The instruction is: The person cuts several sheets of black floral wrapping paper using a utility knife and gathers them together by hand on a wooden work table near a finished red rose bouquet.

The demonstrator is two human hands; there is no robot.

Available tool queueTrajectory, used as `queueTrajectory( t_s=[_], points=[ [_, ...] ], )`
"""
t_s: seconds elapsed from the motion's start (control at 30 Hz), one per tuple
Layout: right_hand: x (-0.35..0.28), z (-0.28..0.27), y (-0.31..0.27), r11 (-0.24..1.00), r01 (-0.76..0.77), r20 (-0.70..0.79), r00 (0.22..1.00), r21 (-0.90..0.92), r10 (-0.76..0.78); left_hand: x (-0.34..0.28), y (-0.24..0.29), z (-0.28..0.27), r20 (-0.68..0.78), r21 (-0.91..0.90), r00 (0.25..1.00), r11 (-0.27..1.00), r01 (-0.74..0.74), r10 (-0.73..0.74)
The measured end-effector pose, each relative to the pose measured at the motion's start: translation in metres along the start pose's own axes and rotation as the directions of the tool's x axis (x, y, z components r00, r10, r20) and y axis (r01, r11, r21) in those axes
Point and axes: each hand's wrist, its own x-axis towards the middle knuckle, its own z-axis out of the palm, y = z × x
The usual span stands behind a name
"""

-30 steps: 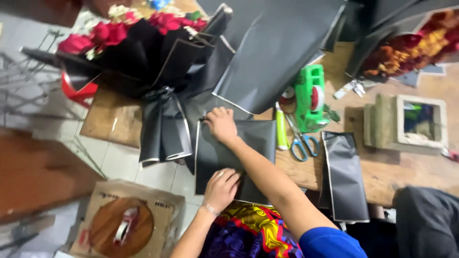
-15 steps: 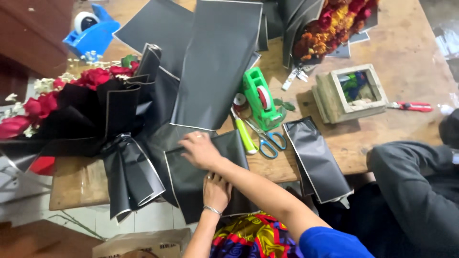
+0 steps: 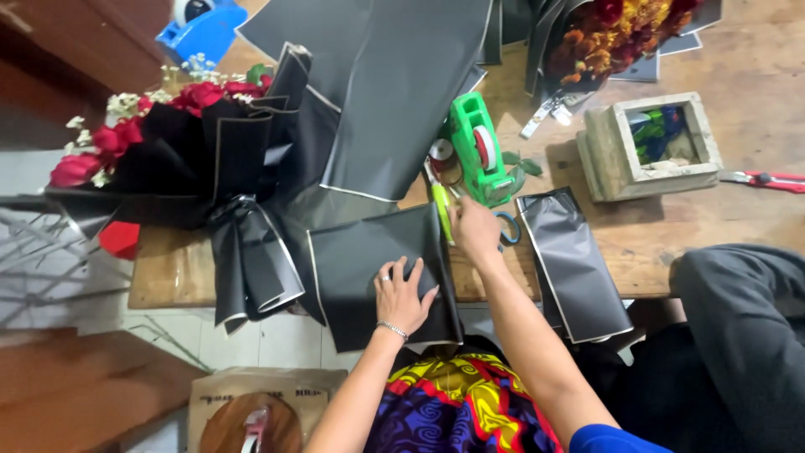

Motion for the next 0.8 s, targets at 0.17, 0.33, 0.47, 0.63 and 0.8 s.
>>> queueTrajectory(
  t_s=[0.17,0.33,0.47,0.63,0.8],
  points=[
    [0.025,0.011,-0.011,0.989,-0.097,0.114,0.987,-0.111,0.109,-0.002,0.013,-0.023,0.061,-0.039,0.997,0.998,0.058,-0.056],
    [0.026,0.024,0.001,0.987,-0.03,0.053,0.998,-0.16,0.039,-0.002,0.01,-0.018,0.065,-0.042,0.997,0.998,0.053,-0.05],
    [-0.033,-0.058,-0.002,0.994,-0.073,0.166,0.982,-0.085,0.086,-0.001,0.006,-0.014,0.057,-0.038,0.998,0.999,0.026,-0.023],
    [-0.138,-0.096,0.019,0.822,-0.096,0.065,0.995,0.561,0.072,0.004,0.011,-0.018,0.081,-0.017,0.995,0.998,0.053,-0.051],
    [-0.216,-0.001,0.031,0.732,-0.455,0.098,0.874,0.507,0.476,0.009,0.002,-0.021,0.089,0.02,0.996,0.999,-0.033,0.031]
  ],
)
